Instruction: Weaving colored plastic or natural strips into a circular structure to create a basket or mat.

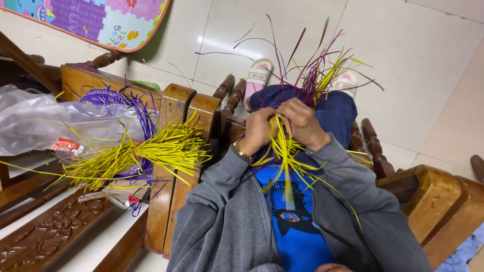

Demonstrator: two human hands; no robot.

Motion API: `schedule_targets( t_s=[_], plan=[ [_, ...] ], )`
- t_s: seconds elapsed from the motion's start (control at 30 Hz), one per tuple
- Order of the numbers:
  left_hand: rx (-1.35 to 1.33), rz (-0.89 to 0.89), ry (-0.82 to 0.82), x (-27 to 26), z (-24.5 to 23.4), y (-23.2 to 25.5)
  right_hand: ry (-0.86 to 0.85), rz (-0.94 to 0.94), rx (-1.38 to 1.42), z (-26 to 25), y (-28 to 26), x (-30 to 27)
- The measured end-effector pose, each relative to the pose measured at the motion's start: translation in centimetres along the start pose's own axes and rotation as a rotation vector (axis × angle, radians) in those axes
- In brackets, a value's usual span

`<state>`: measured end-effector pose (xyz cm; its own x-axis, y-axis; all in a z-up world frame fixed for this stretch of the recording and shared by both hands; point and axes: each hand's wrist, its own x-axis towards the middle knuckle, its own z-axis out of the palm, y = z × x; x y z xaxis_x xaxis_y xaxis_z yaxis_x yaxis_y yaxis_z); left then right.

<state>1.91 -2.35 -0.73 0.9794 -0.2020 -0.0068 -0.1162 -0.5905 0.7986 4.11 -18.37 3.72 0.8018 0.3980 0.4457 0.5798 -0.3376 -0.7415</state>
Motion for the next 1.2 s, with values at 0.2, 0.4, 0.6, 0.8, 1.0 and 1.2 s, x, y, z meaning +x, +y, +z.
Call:
schedule_targets(
  t_s=[0.2, 0.4, 0.6, 0.8, 1.0, 1.2],
  plan=[
    [-0.508, -0.169, 0.052, 0.0, 1.4, 0.0, -0.034, 0.27, 0.094, 0.3, 1.3, -2.0],
    [-0.572, -0.211, 0.019, -0.8, 2.4, -2.3, 0.068, 0.157, 0.171, 0.1, 0.8, -2.3],
    [-0.467, -0.217, 0.011, -0.7, 1.9, -1.0, 0.052, -0.108, -0.03, 0.4, 2.0, -4.3],
    [0.418, 0.397, 0.206, -0.8, 3.2, 0.5, 0.159, -0.07, -0.076, -0.7, -0.8, 0.9],
    [-0.509, -0.226, 0.095, 1.2, 1.7, -0.1, 0.149, 0.284, 0.213, -2.5, -1.3, 1.3],
    [-0.601, -0.25, 0.018, 1.3, 0.0, 1.8, 0.046, 0.308, 0.09, -0.1, 1.2, -1.9]
  ],
)
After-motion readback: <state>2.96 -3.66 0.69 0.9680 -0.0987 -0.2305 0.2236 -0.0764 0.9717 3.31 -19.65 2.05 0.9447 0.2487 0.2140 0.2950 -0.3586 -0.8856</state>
